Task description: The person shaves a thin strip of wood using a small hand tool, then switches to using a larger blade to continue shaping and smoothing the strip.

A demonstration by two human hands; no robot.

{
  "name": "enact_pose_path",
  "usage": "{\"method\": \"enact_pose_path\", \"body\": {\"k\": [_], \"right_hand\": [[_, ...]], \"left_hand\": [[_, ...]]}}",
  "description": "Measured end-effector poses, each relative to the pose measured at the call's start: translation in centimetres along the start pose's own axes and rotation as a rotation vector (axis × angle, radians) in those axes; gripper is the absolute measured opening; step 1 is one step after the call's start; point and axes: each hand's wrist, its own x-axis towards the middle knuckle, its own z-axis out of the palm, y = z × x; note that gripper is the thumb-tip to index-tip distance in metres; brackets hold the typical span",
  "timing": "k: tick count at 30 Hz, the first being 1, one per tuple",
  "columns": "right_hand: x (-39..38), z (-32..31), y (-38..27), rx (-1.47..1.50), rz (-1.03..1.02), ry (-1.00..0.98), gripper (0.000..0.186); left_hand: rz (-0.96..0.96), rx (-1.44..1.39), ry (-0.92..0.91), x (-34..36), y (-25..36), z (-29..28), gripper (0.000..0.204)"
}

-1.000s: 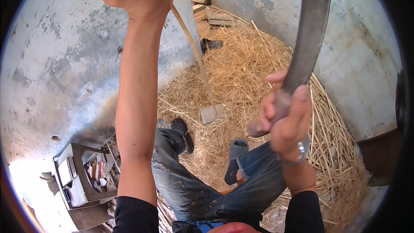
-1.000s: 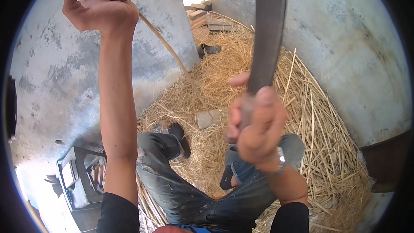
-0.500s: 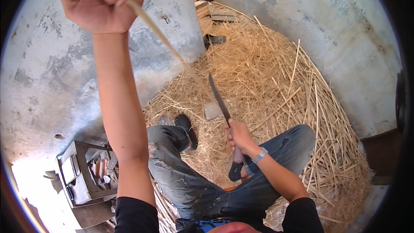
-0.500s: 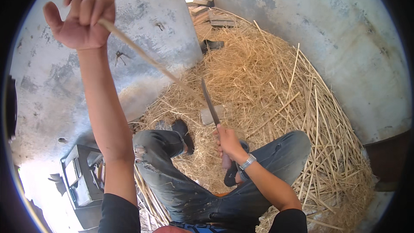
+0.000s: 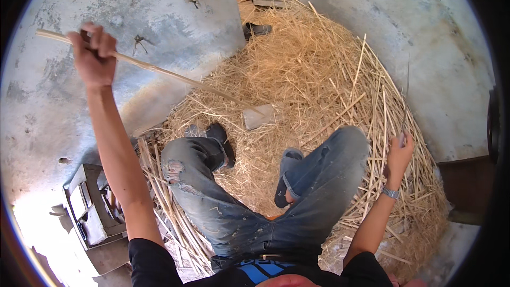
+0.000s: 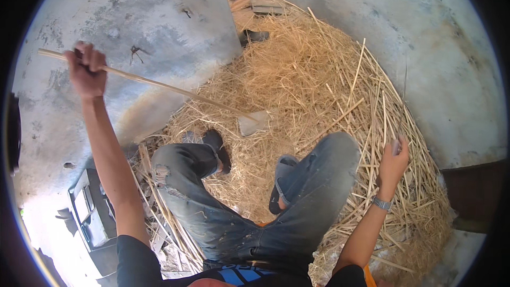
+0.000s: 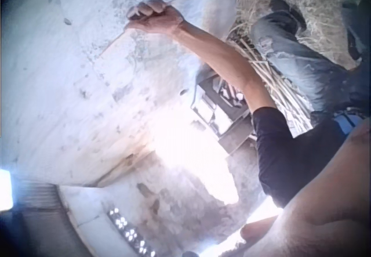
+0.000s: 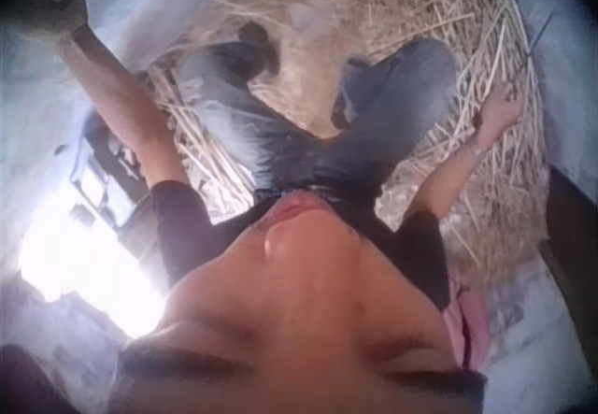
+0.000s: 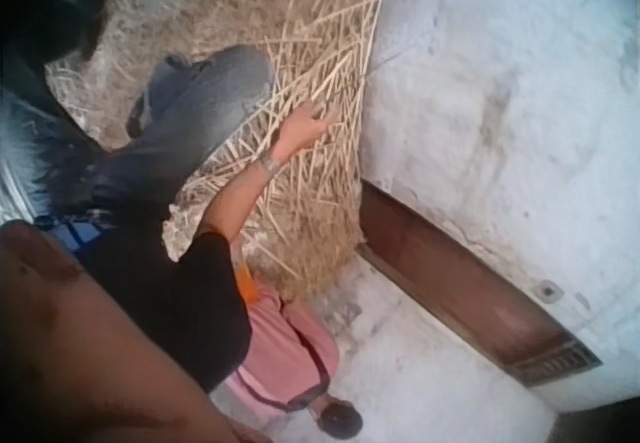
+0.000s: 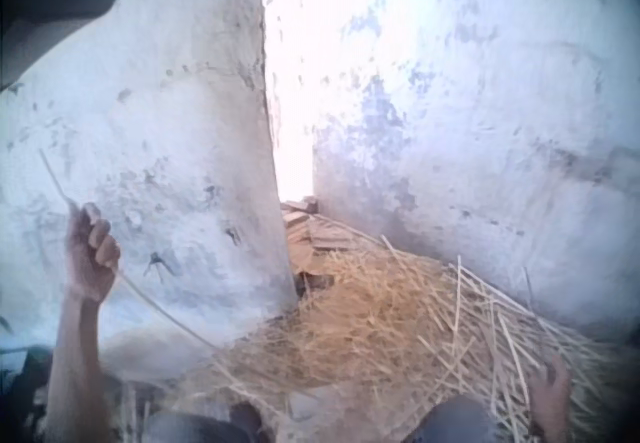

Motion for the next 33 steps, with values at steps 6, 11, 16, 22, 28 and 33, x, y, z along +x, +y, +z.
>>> {"method": "enact_pose_path", "body": {"k": [6, 11, 16, 22, 28, 33], "right_hand": [[-9.0, 1.8, 15.2, -0.545, 0.364, -0.268, 0.038], [-20.0, 4.8, 20.2, -0.633, 0.401, -0.422, 0.051], [-28.6, 10.2, 20.1, -0.579, 0.831, -0.702, 0.066], [-34.5, 18.1, 13.4, -0.566, 0.61, -0.804, 0.064], [-34.7, 18.3, 13.6, -0.567, 0.595, -0.776, 0.063], [-34.9, 17.9, 13.9, -0.57, 0.583, -0.773, 0.062]], "left_hand": [[-0.112, 0.693, 0.633, -9.0, -5.2, -0.8, 0.069], [-0.25, 0.807, 0.568, -14.7, -5.3, -1.4, 0.071], [-0.451, 0.895, 0.605, -18.3, -5.9, -2.1, 0.069], [-0.482, 0.928, 0.669, -19.4, -6.2, -0.7, 0.062], [-0.231, 0.949, 0.66, -18.9, -4.4, 2.5, 0.07], [0.008, 0.806, 0.771, -20.3, -3.8, 5.1, 0.08]]}}
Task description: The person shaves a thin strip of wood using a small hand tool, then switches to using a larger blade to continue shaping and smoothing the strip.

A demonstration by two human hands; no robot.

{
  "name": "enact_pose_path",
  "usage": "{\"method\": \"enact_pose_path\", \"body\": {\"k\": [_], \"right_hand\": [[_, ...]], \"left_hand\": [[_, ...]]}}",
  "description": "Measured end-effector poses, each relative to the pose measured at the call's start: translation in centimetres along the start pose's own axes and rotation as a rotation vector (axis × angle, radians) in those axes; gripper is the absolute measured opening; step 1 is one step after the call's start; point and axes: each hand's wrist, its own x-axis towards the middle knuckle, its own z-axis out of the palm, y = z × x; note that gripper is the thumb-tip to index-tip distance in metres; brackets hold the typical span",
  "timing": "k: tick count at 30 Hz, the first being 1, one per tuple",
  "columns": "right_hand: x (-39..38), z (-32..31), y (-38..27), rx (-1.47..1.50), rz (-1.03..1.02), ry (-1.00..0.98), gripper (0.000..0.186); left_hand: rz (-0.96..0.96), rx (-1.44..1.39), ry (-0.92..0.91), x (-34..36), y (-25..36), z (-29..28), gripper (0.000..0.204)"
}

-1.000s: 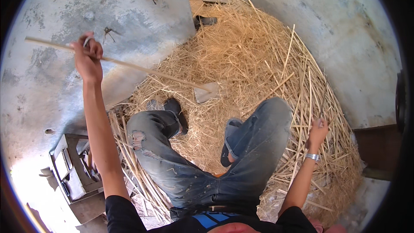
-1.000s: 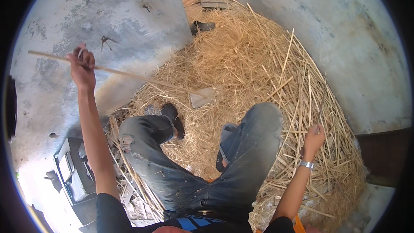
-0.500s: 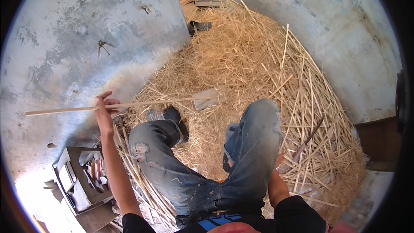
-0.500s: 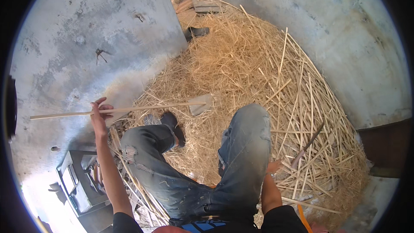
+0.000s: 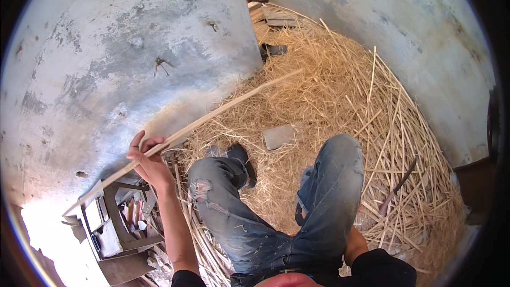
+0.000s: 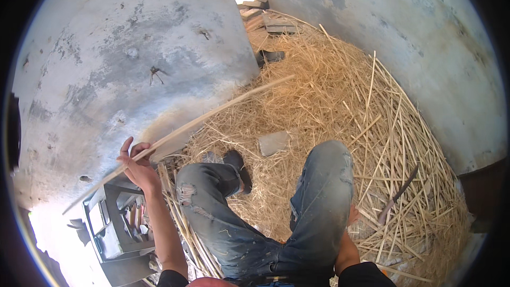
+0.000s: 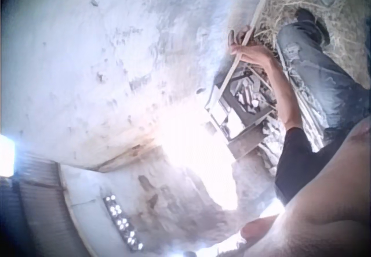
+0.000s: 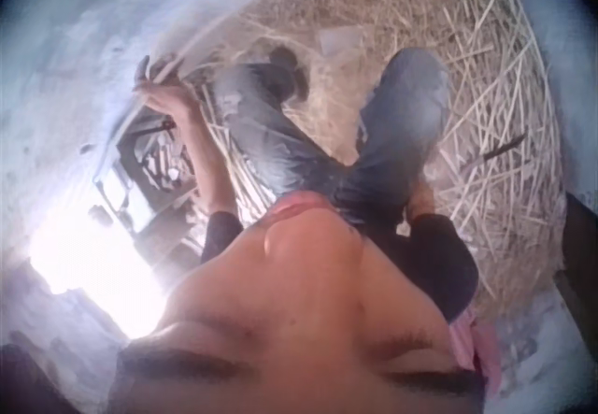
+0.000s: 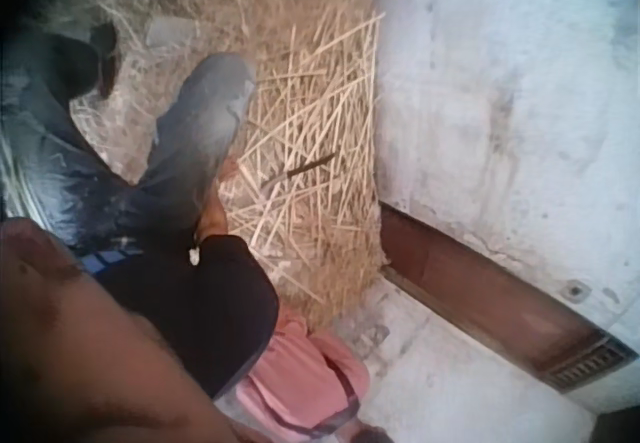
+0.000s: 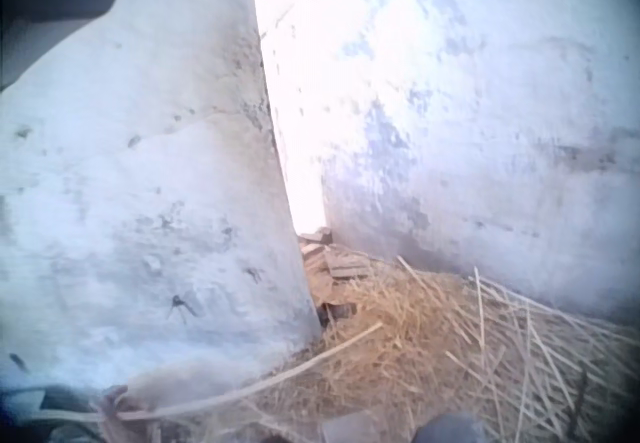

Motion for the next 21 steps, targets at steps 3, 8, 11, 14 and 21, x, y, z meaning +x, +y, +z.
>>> {"method": "enact_pose_path", "body": {"k": [3, 8, 11, 14, 21], "right_hand": [[0.0, 0.1, 0.2, -0.006, -0.008, 0.001, 0.061], [-0.6, 1.0, -0.5, -0.024, -0.052, -0.007, 0.06], [-0.6, 0.9, -0.7, -0.03, -0.073, -0.01, 0.059], [-0.1, 0.9, -1.3, -0.029, -0.091, -0.009, 0.059], [-0.4, 0.6, 0.8, -0.036, -0.095, 0.018, 0.057]], "left_hand": [[-0.031, -0.145, 0.041, -2.4, 0.6, 0.2, 0.078], [-0.167, -0.381, 0.05, -6.9, 1.3, 0.8, 0.074], [-0.209, -0.44, 0.078, -8.9, 1.6, 0.9, 0.072], [-0.218, -0.606, 0.093, -10.2, 2.3, 1.0, 0.067], [-0.183, -0.586, 0.032, -11.7, 4.0, 1.9, 0.065]]}}
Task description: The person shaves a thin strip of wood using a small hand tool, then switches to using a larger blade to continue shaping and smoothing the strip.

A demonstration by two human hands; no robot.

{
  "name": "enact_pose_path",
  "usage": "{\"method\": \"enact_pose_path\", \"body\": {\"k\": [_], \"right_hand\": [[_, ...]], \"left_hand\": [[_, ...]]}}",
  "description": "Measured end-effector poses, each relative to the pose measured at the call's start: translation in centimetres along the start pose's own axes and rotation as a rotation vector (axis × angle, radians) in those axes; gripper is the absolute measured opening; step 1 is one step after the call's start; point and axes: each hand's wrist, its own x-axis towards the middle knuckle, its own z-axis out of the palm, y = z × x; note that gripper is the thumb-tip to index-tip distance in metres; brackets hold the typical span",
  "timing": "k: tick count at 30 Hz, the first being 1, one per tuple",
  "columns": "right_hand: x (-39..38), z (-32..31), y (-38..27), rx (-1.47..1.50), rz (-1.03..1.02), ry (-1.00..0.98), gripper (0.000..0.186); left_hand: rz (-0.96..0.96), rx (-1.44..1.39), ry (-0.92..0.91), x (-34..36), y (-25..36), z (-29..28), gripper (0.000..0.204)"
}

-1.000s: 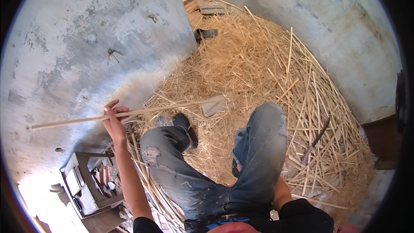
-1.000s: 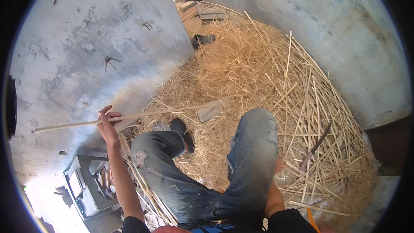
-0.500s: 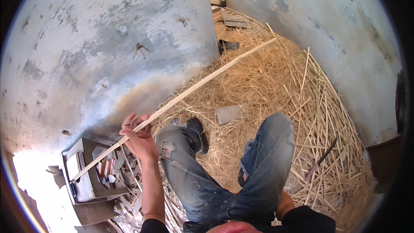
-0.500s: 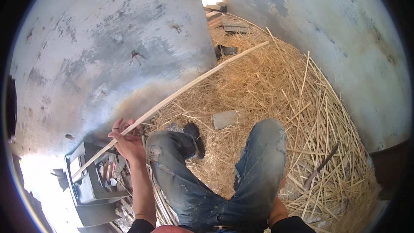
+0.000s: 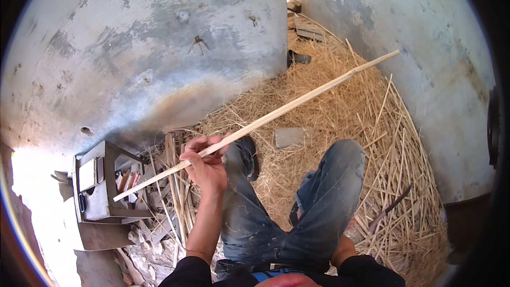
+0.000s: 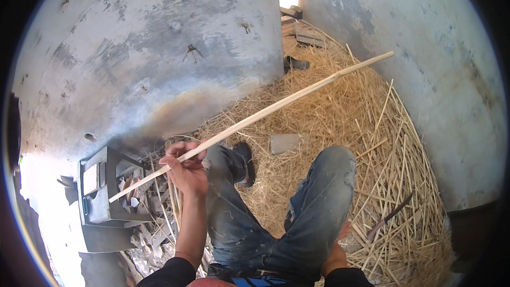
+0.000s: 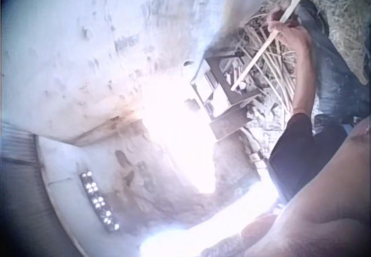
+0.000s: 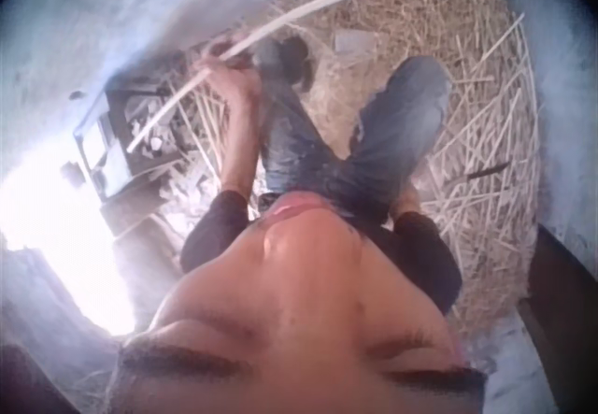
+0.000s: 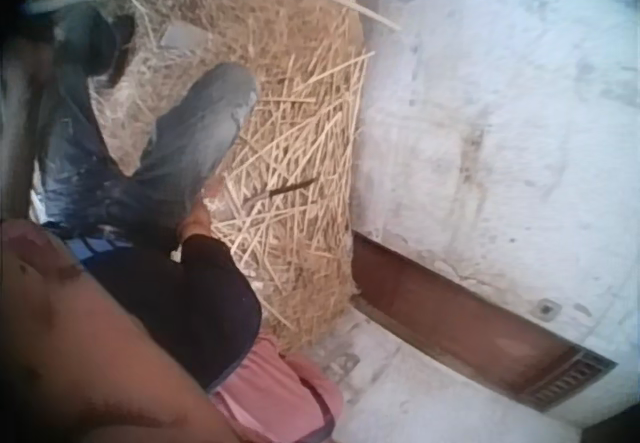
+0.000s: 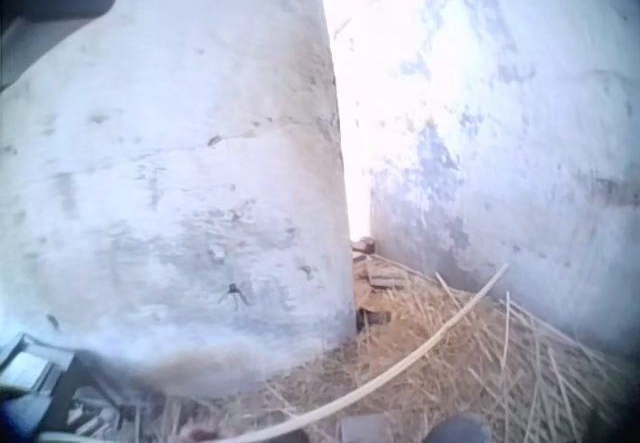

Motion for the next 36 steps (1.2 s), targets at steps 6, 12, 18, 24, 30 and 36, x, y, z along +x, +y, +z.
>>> {"method": "enact_pose_path", "body": {"k": [6, 12, 18, 24, 30, 36], "right_hand": [[-0.7, -0.5, 3.8, -0.013, 0.084, 0.096, 0.056], [1.3, -1.6, 8.8, -0.069, 0.287, 0.272, 0.055], [3.8, -4.8, 7.9, -0.027, 0.395, 0.091, 0.048], [-4.6, -10.0, 5.1, -0.074, -0.097, 0.273, 0.052], [-2.2, -1.8, 7.8, -0.161, -0.247, 0.0, 0.05], [-2.4, -2.1, 5.1, -0.008, -0.15, -0.004, 0.027]], "left_hand": [[0.016, 0.004, 0.011, -1.2, 0.6, 0.1, 0.065], [0.02, -0.027, -0.021, -1.3, 1.1, 0.3, 0.064], [0.04, -0.032, 0.01, -1.2, 1.9, -1.4, 0.064], [0.042, -0.027, 0.027, -1.1, 0.7, -1.9, 0.066], [-0.022, -0.058, 0.029, -1.8, 0.0, 0.0, 0.063], [-0.002, -0.009, 0.025, -1.6, -0.2, -1.6, 0.062]]}}
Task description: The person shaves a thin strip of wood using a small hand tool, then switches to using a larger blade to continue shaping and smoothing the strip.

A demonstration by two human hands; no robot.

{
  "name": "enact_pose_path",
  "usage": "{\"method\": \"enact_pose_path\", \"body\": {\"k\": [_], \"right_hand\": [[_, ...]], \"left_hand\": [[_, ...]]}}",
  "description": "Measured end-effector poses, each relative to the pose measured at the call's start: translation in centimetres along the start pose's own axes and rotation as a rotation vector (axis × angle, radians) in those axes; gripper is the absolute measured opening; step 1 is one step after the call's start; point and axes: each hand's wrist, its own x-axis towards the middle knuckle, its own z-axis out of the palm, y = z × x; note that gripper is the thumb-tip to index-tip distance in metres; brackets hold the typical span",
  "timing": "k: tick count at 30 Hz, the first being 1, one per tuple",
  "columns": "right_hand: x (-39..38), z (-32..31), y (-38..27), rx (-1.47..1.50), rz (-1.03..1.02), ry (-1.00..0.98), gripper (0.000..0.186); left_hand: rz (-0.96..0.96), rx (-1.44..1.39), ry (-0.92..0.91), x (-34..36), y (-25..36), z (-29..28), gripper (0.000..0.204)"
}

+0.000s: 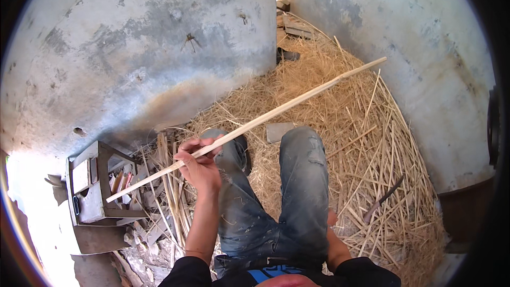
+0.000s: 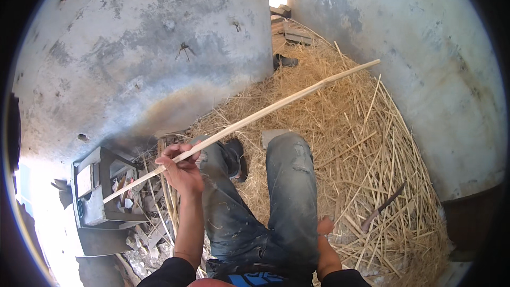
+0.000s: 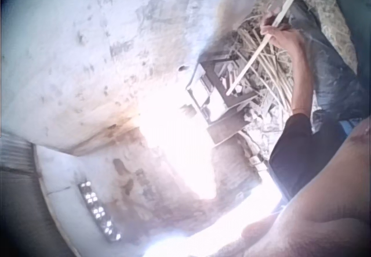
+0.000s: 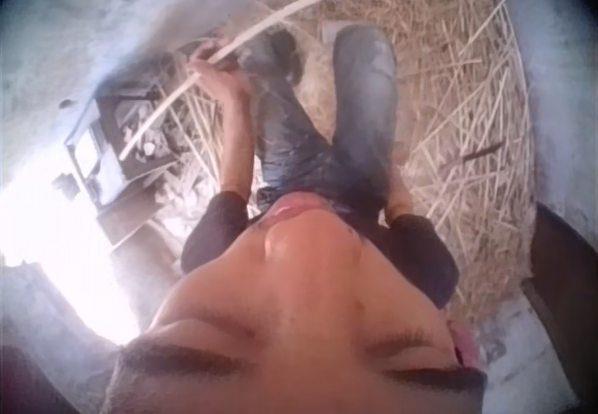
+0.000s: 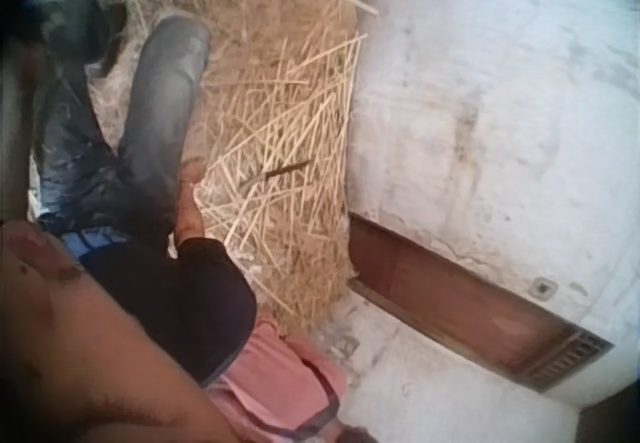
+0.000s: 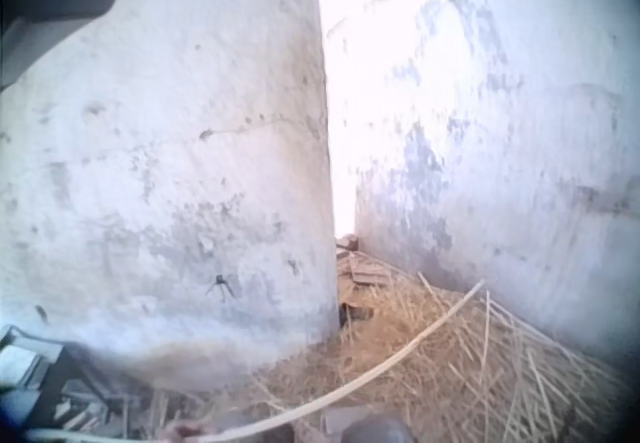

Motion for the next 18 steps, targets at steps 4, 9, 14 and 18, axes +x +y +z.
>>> {"method": "enact_pose_path", "body": {"k": [4, 9, 14, 18], "right_hand": [[0.2, -2.3, 0.1, 0.134, 0.196, 0.242, 0.024], [-0.2, -3.4, 0.5, -0.02, 0.239, 0.613, 0.035], [-0.2, -5.4, -4.0, -0.016, 0.025, 0.684, 0.055], [1.4, -2.2, -5.1, 0.089, -0.266, 0.149, 0.051]], "left_hand": [[-0.006, 0.014, 0.062, 0.2, 0.2, -1.8, 0.061], [-0.032, 0.04, 0.071, 0.1, -0.8, -1.7, 0.062], [-0.022, 0.136, 0.074, 0.7, -2.1, -2.2, 0.065], [0.009, 0.154, 0.079, 0.7, -2.7, -1.3, 0.066]]}}
